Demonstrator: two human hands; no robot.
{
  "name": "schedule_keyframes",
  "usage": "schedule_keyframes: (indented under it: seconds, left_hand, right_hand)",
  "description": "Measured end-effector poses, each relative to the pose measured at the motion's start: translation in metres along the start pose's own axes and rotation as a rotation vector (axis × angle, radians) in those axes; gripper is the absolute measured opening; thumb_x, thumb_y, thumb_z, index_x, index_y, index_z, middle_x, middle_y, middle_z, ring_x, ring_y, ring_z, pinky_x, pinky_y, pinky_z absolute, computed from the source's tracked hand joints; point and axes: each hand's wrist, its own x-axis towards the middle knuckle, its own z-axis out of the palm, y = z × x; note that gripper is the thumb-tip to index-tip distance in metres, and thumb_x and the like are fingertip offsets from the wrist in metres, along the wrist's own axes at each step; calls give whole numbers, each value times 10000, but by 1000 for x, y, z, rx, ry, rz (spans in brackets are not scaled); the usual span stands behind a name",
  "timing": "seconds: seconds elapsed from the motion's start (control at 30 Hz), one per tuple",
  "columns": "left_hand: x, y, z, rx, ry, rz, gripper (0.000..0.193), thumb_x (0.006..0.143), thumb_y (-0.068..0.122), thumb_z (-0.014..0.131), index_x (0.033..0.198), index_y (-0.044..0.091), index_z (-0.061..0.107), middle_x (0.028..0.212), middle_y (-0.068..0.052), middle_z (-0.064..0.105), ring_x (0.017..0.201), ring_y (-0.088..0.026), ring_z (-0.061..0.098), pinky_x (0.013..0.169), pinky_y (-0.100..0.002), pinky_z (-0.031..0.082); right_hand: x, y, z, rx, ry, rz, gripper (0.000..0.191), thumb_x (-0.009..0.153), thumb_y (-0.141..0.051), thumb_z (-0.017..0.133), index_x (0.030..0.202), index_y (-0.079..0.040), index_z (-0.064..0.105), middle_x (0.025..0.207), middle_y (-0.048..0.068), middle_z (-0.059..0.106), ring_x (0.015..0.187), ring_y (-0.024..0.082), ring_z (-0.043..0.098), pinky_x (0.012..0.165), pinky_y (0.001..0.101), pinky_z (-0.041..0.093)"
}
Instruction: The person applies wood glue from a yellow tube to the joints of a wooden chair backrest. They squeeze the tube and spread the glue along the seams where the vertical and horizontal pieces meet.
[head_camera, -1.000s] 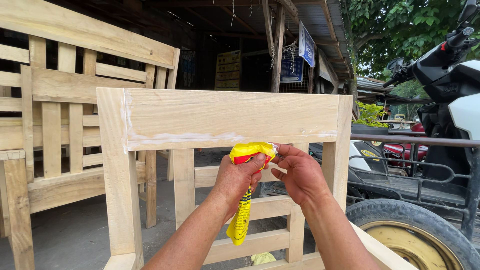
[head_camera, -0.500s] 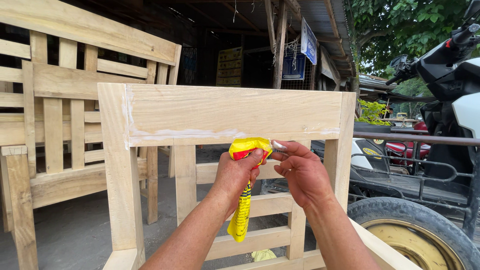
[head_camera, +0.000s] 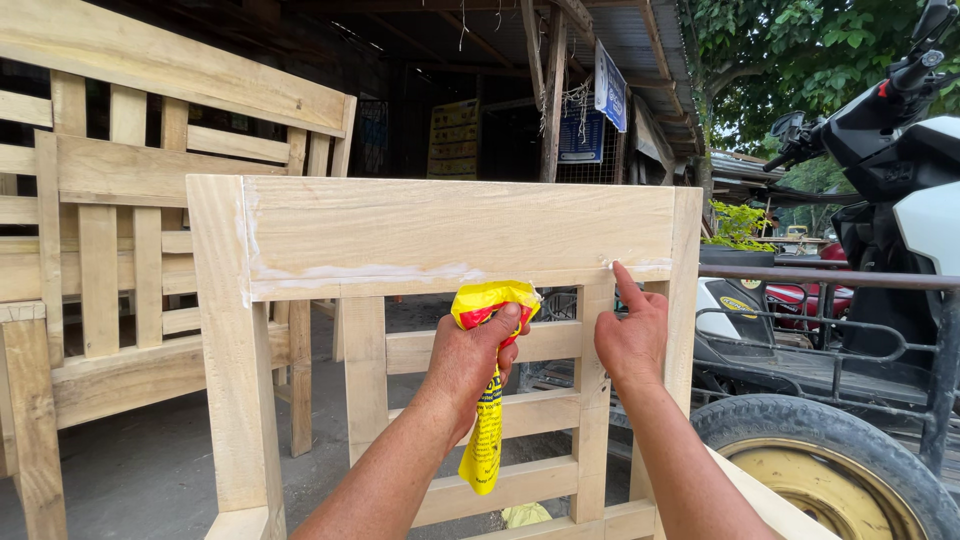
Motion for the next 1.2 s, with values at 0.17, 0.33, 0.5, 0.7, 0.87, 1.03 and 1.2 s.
schedule_keyframes:
  seconds: [0.17,0.33,0.5,0.7,0.87,1.03,1.2]
  left_hand:
    - [-1,1,-1,14,-28,5,315,961,358,676,1029,60,756,633,-1,608,506,-71,509,495,-253,432]
    - [0,-1,1,32,-28,-1,331,957,373,685,983,52,764,596,-2,581,497,-74,496,493,-253,421]
    - [-2,-1,1,17,-44,12,325,956,371,687,973,54,759,592,2,576,498,-76,494,495,-257,422]
    - [-3,2,0,-9,-47,20,304,950,365,685,974,71,758,605,14,587,509,-73,502,497,-261,423]
    - [-4,2,0,34,-31,2,326,956,383,690,969,65,756,598,4,575,511,-81,500,500,-260,427]
    - [-3,2,0,30,-33,4,321,952,382,687,986,71,758,604,12,584,514,-72,515,503,-250,436]
    - [-2,0,-1,36,-18,-10,318,953,370,686,1010,67,764,614,4,598,513,-68,519,503,-249,440]
  right_hand:
    - [0,-6,1,-85,-24,79,740,812,-64,600,1476,-390,559,1244,64,486,1069,238,586,994,403,467]
    - [-8,-6,0,-178,1,9,713,821,-73,616,1442,-423,607,1223,33,511,1060,207,600,1023,427,443]
    - [-6,-2,6,-29,7,-19,645,837,-81,611,1388,-411,664,1208,52,517,1043,218,609,985,372,513]
    - [-7,-5,7,-100,-1,-8,684,817,-78,616,1410,-418,634,1215,32,504,1009,198,608,954,400,498]
    - [-10,-10,7,-140,-17,-17,637,854,-105,615,1400,-431,642,1212,20,509,980,162,628,952,374,522]
    - [-14,-14,11,-192,-15,-17,657,846,-108,647,1426,-414,620,1165,15,506,985,157,608,927,385,504]
    - [-17,-16,11,-162,12,-49,606,854,-103,650,1383,-397,663,1190,8,498,988,151,611,931,373,505]
